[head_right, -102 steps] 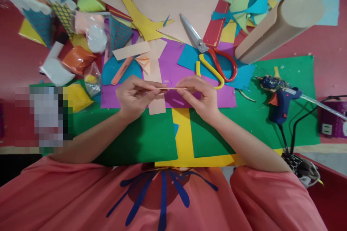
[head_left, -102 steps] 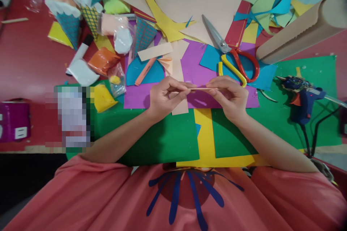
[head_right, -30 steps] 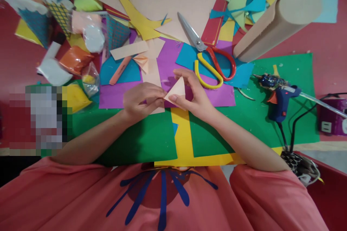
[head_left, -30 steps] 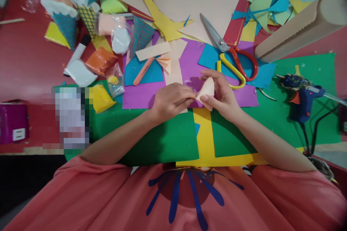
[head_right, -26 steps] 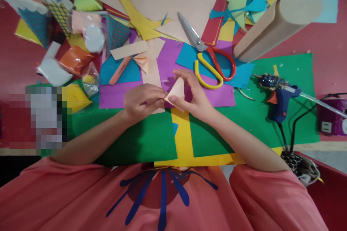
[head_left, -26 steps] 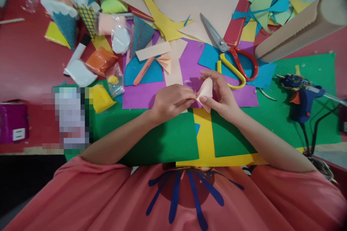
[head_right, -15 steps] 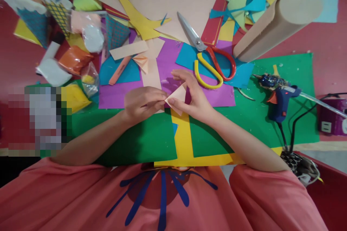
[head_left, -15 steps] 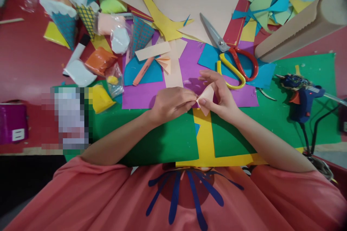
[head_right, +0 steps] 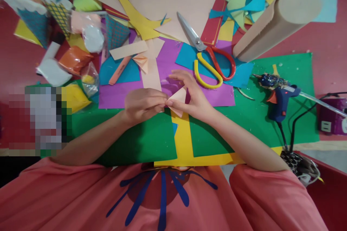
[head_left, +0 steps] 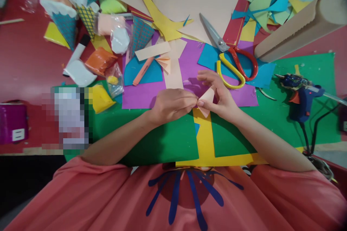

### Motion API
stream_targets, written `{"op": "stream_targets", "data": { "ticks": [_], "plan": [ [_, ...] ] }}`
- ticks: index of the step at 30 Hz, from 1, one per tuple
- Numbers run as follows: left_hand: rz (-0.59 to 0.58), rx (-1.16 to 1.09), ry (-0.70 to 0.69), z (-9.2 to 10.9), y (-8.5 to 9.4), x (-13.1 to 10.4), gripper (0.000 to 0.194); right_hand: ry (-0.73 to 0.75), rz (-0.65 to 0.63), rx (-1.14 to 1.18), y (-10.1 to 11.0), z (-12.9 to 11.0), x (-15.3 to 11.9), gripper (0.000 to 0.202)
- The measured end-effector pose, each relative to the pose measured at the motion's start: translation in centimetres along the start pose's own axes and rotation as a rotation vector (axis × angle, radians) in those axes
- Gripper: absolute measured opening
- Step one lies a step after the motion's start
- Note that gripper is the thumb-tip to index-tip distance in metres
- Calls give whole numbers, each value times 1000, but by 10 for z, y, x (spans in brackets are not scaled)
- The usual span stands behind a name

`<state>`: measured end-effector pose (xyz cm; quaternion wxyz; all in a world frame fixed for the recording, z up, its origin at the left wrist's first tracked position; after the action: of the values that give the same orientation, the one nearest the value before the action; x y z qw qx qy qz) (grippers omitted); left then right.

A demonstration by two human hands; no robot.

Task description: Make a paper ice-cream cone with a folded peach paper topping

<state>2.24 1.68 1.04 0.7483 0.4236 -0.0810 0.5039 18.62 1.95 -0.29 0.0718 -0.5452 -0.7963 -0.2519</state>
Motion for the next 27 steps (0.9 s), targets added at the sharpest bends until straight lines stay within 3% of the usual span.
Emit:
{"op": "stream_targets", "data": {
  "ticks": [13,16,21,27],
  "plan": [
    [85,50,3,4,6,0,6,-204,65,399,-4,1,-3,46],
    [85,40,39,3,5,1,5,-223,74,397,-3,2,-3,43],
    [34,45,-81,5,2,1,14,-205,121,317,0,5,-3,36],
    [37,60,-63,3,3,-1,14,-256,144,372,0,5,-3,22]
  ]
}}
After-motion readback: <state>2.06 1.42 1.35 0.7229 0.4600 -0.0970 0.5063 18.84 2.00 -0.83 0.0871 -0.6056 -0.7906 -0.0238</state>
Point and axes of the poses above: each hand's wrist, its own x-axis towards the middle knuckle, its own y-axis out of the back of the hand, z = x × y, the point moved 4 cm from there along x, towards the middle knuckle, and after that the axes turned 12 degrees about y, right-handed, at the moved point
